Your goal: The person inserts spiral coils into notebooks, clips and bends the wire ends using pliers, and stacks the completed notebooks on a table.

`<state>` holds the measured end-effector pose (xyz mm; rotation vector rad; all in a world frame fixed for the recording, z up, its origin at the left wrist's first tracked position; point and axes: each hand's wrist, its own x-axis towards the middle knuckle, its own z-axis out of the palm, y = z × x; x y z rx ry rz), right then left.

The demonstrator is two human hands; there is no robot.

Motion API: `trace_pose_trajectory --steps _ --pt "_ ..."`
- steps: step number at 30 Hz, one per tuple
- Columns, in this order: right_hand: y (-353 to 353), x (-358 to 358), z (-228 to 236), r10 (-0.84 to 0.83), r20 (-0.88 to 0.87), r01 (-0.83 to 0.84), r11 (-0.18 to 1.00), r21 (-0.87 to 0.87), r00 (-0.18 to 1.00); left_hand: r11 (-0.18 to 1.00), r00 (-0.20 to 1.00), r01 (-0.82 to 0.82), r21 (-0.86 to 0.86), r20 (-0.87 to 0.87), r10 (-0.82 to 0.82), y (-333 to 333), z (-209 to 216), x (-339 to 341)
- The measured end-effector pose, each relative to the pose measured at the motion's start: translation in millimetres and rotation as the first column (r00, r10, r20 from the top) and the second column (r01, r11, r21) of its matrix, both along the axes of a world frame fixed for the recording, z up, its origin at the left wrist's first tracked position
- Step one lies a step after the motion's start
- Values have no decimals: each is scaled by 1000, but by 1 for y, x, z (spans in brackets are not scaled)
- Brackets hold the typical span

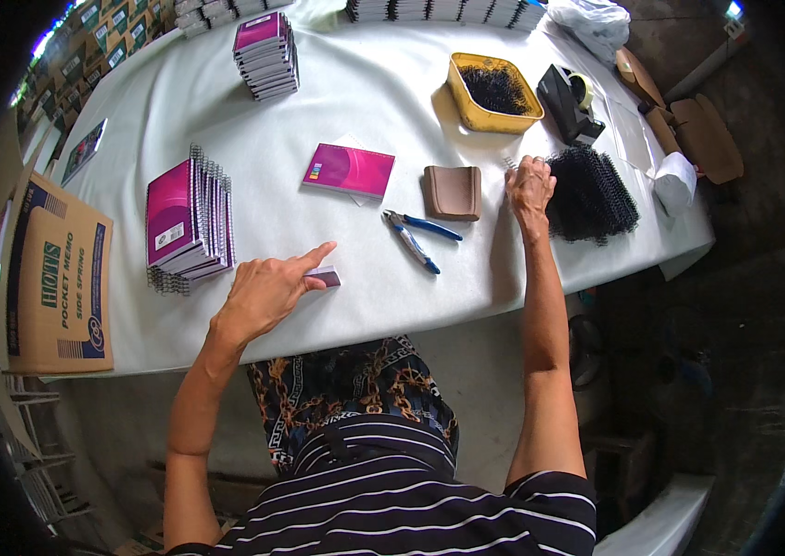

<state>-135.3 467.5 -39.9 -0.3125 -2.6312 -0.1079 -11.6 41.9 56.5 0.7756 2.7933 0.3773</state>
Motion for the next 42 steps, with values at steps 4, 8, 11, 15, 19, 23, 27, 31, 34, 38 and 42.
trace_pose_trajectory --steps 4,8,11,15,19,23,27,31,34,38,42 --pt "8 -8 4 47 50 -38 987 -156 998 998 998 -22 63 -58 26 -3 -10 0" --pt "11 -5 26 130 -15 -130 957 -259 991 998 994 -30 63 -106 36 -4 -12 2" --pt "21 0 44 235 -30 -232 918 -323 972 987 985 28 157 -174 -1 -3 -18 1" --pt "-50 27 82 440 -92 -417 735 -535 893 990 976 18 137 -219 12 -7 -23 3" --pt "-161 97 97 781 -232 -647 267 -714 579 994 945 44 97 -328 -10 -4 -24 3" --pt "-203 118 78 806 -105 -466 225 -856 582 994 928 64 84 -372 -28 -4 -28 1" --pt "-204 112 72 852 -110 -471 171 -866 512 994 933 61 90 -359 -25 -1 -26 0" --pt "-200 103 84 911 128 -321 266 -909 392 993 949 42 110 -315 -6 -3 -26 1" --pt "-204 111 86 905 44 -509 278 -814 423 995 954 37 93 -299 -7 -3 -25 0" --pt "-204 114 85 903 109 -594 361 -719 417 992 922 71 105 -388 -26 -1 -27 1" --pt "-214 121 94 888 36 -711 390 -585 458 990 933 38 133 -359 12 0 -31 3"
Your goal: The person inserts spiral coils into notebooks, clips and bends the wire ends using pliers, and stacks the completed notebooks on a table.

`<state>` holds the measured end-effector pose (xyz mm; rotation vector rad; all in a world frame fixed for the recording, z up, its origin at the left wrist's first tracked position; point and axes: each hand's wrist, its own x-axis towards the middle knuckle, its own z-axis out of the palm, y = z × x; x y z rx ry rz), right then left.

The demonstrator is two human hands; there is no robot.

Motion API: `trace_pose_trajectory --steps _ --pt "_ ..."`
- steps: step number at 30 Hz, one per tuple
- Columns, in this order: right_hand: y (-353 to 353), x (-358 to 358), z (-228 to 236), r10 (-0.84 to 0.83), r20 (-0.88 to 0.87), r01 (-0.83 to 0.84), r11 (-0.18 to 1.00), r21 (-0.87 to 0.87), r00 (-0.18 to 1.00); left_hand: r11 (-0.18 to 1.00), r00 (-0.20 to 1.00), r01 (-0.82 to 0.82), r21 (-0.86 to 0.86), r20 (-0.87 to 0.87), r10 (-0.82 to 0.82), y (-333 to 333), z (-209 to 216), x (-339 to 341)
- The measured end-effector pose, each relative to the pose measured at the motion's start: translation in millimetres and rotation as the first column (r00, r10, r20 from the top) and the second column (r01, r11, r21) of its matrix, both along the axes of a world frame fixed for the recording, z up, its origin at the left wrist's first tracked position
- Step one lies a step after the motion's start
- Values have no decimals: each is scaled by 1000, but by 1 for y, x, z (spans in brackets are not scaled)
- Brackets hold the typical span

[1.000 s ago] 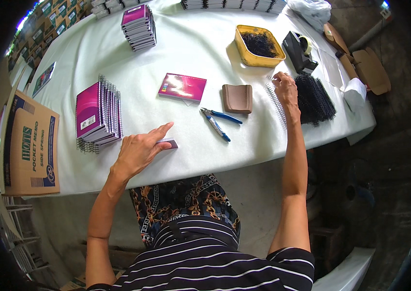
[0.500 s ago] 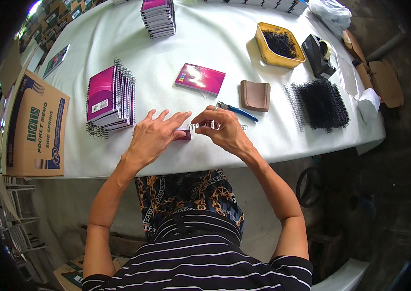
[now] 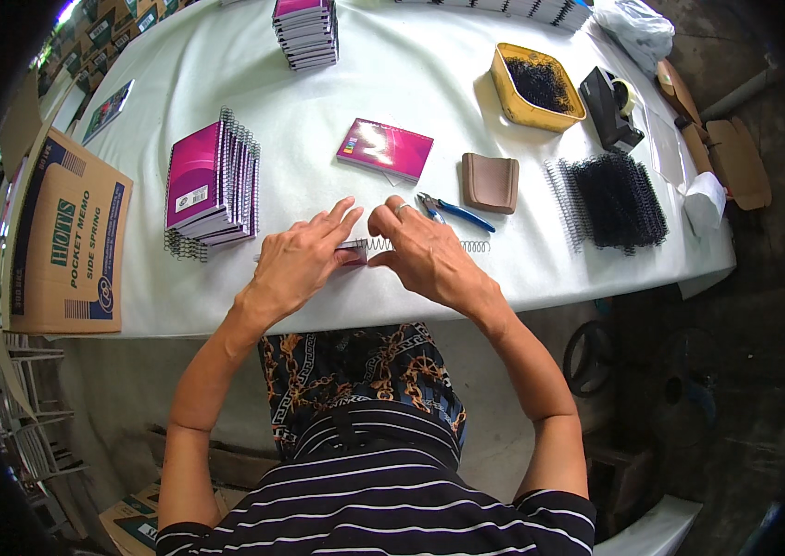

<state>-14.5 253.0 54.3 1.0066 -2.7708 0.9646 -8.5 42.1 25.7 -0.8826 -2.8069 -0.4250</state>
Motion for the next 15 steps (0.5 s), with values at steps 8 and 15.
trace_pose_trajectory --steps 8,15 --pt "-2 -1 -6 -5 -30 8 996 92 1000 998 955 -13 -56 295 29 6 16 -3" --pt "-1 -4 -9 65 -103 -68 997 -29 993 1000 962 12 7 272 -14 0 10 -12"
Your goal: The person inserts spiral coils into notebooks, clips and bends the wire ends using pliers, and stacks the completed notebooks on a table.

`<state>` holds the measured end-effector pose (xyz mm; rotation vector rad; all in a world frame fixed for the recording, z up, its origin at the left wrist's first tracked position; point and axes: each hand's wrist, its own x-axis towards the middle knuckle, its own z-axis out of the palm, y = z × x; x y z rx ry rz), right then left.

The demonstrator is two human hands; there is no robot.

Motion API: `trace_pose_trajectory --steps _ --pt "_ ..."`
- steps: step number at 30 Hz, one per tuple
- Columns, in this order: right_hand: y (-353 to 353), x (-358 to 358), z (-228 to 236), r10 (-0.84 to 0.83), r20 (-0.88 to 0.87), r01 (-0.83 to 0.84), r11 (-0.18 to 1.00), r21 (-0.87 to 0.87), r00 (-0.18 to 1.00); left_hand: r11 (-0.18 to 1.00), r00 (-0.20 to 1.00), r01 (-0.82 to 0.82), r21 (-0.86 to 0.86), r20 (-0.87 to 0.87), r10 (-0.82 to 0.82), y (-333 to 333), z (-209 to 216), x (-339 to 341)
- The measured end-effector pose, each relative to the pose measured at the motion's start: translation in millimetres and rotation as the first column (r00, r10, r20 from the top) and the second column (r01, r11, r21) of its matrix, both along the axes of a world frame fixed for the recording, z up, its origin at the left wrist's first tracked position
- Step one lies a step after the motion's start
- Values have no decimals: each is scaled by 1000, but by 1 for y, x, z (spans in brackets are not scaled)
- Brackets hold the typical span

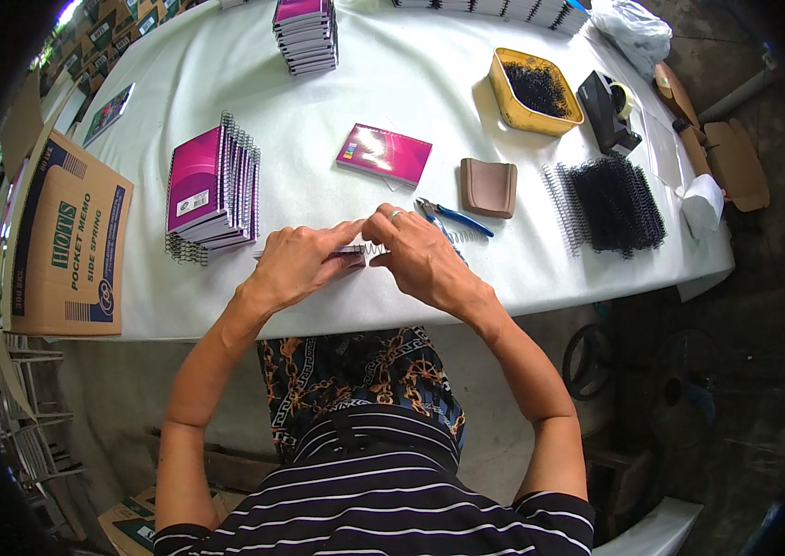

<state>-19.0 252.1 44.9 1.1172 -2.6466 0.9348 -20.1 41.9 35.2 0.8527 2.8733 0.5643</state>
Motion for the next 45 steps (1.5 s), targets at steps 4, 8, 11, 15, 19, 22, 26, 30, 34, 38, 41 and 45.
trace_pose_trajectory --steps 4,8,11,15,19,22,26,30,34,38,41,45 --pt "4 1 -9 -46 131 35 996 86 990 1000 1000 8 21 26 -8 2 4 -1" --pt "-7 4 4 -49 12 48 998 52 999 1000 999 21 1 32 -21 1 9 -1" --pt "0 1 -2 -19 51 10 984 176 999 999 1000 21 24 8 -21 5 11 1" --pt "17 -13 -7 18 336 -23 1000 13 942 988 990 101 -115 109 -88 -2 11 -1" --pt "109 -65 -2 -180 -146 205 962 179 973 977 974 199 -77 127 -188 2 14 7" --pt "152 -94 -5 -249 20 223 895 386 968 971 971 233 -55 70 -229 5 15 10" --pt "154 -107 -2 -358 223 198 829 523 907 987 985 156 -40 -70 -158 -1 14 17" --pt "155 -98 -24 -350 -126 353 718 600 928 989 948 54 -141 -304 -96 -19 -6 18" --pt "150 -102 -20 -409 84 251 696 673 909 987 934 108 -116 -327 -141 -23 -11 16" --pt "110 -79 22 -351 287 237 900 366 891 990 931 107 -88 -342 -131 -23 -8 18" --pt "66 -64 36 305 639 -313 944 -105 706 994 933 90 -59 -344 -105 -22 -10 17" --pt "32 -65 15 340 712 -404 911 -86 614 997 958 79 -8 -276 -78 -22 -7 13"
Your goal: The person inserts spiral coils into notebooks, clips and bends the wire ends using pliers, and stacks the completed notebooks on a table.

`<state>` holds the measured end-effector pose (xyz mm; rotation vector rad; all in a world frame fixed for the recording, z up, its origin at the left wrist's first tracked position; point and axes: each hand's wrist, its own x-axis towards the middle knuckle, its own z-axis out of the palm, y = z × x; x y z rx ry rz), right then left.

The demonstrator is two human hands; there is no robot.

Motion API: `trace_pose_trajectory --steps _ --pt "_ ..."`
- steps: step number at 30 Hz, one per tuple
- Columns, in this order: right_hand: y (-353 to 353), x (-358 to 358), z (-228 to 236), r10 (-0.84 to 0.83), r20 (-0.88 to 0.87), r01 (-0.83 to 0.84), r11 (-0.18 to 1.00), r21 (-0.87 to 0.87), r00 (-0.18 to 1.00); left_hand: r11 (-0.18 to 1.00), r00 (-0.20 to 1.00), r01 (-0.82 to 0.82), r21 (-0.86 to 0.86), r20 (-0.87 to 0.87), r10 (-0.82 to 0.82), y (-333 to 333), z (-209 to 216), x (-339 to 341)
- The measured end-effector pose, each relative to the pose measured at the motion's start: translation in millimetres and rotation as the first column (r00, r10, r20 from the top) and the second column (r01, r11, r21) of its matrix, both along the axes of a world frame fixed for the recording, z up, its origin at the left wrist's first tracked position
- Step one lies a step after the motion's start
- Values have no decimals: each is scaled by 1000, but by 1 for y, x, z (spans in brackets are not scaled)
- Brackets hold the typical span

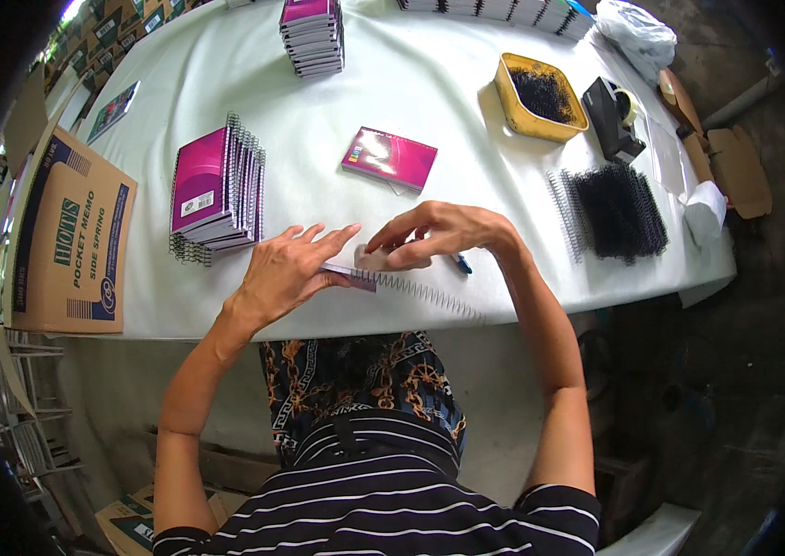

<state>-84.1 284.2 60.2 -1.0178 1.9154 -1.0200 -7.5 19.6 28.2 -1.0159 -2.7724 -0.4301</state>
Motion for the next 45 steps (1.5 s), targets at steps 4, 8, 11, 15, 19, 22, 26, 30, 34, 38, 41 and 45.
trace_pose_trajectory --steps 4,8,11,15,19,22,26,30,34,38,41,45 --pt "-1 -2 1 -40 -18 39 997 -64 999 999 998 -40 -3 43 40 -1 5 -7" --pt "11 -8 -13 -32 107 62 956 -288 994 999 999 -48 -7 -2 48 1 7 -12" --pt "-10 2 0 -82 -30 81 996 -33 996 997 997 -71 -6 17 71 -1 0 -9" --pt "-1 -4 -14 -68 194 145 897 -417 979 988 988 -125 -91 -101 116 -4 4 -10" --pt "-15 -10 -13 -158 -82 164 985 63 984 981 980 -182 -68 72 186 -3 8 -13" --pt "-12 -8 -10 -108 48 116 970 -216 993 982 981 -189 7 38 189 -5 2 -10" --pt "-18 -12 -10 -140 8 140 987 -82 990 904 969 -244 350 118 216 -2 -3 -12" --pt "-22 -10 -7 -136 38 140 983 -122 990 652 918 -375 659 361 163 -1 -20 -9" --pt "-21 -15 -19 -85 149 124 952 -280 985 538 845 -452 711 535 2 -9 -39 -10" --pt "-33 -16 -13 -46 15 47 996 -80 999 475 859 -425 771 509 -57 -11 -56 -7" --pt "-22 -15 -18 -56 152 102 945 -311 987 463 911 -348 815 410 -38 -6 -59 -8" --pt "-37 -7 -9 -95 74 102 989 -102 993 458 925 -318 830 378 -45 -4 -63 -4"
